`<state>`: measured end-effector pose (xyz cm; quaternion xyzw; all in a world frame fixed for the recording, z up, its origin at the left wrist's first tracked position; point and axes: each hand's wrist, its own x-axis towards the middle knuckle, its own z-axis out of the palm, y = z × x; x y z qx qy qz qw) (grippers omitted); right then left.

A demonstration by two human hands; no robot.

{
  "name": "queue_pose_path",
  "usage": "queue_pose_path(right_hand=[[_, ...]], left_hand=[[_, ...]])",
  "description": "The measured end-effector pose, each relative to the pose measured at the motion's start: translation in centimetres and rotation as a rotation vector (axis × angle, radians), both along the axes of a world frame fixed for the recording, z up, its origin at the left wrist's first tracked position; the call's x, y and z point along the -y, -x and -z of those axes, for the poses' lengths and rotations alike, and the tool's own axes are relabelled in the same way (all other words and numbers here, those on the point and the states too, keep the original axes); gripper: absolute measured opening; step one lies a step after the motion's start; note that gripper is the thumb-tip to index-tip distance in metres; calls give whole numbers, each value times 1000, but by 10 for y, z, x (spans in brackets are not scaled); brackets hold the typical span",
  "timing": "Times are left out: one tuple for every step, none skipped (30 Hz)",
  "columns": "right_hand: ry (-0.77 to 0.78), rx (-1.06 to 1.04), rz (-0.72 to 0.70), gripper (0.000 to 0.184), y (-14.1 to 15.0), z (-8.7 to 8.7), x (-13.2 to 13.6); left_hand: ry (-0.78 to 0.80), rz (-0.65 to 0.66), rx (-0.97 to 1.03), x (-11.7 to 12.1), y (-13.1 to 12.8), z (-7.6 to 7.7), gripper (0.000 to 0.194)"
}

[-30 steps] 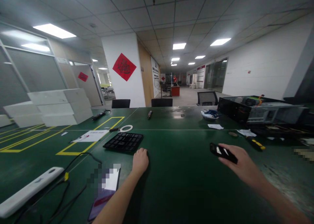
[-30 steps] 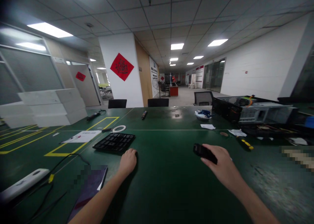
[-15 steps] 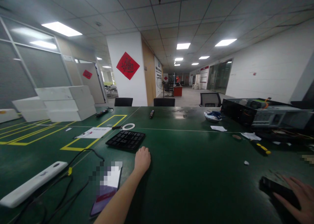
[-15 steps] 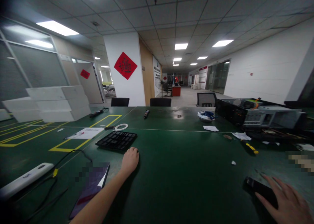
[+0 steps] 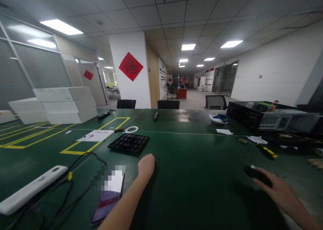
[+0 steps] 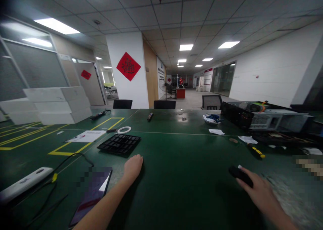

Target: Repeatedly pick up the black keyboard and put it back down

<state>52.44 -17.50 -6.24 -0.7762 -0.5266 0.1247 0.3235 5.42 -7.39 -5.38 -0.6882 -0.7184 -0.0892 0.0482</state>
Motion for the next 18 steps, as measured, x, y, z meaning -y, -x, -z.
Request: queue_pose_path(right_hand=[[-1, -31, -46, 68, 21, -12, -6], [-24, -61, -99, 68, 41, -22, -12], [-50, -99, -125, 69, 61, -30, -17], [-48, -150, -151, 68, 81, -34, -22], [-48, -214, -157, 66, 98, -35, -25], [-29, -270, -174, 63, 114, -32, -27], [-40, -305, -182, 61, 127, -28, -29], [-64, -333, -185, 60, 139, -21, -30], [-61, -349, -201, 60, 147, -13, -31], [-56, -333, -202, 59, 154, -6, -31], [-46, -307, -223, 57, 158, 1, -32], [-47, -287, -246, 55, 160, 6, -32], [-43, -275, -274, 53, 161, 10, -32], [-39, -275, -299, 52, 161, 12, -33], [-31, -289, -316, 51, 161, 13, -33], [-18, -311, -324, 51, 160, 12, -33], [-6, -330, -323, 51, 159, 11, -34], [2, -344, -314, 51, 158, 10, -34]], left_hand=[[1, 12, -2, 0, 0, -1, 33], [1, 22, -4, 1, -1, -1, 34], [-1, 32, -7, 2, -1, -2, 35], [-5, 42, -11, 3, -2, -3, 36], [-10, 52, -14, 3, -2, -3, 36], [-20, 65, -11, 4, -2, -3, 35], [-33, 80, 4, 4, -1, -2, 33], [-48, 97, 35, 4, -1, -2, 31], [-69, 107, 89, 3, 1, -2, 29], [-98, 89, 177, 1, 3, -2, 28], [-132, 42, 285, -3, 5, -3, 28], [-165, -26, 391, -8, 9, -5, 30], [-193, -104, 482, -15, 13, -8, 33], [-215, -175, 547, -23, 19, -13, 35], [-225, -228, 580, -32, 25, -19, 36], [-223, -256, 583, -42, 33, -26, 36], [-214, -269, 567, -52, 42, -34, 35], [-201, -283, 547, -62, 52, -43, 33]])
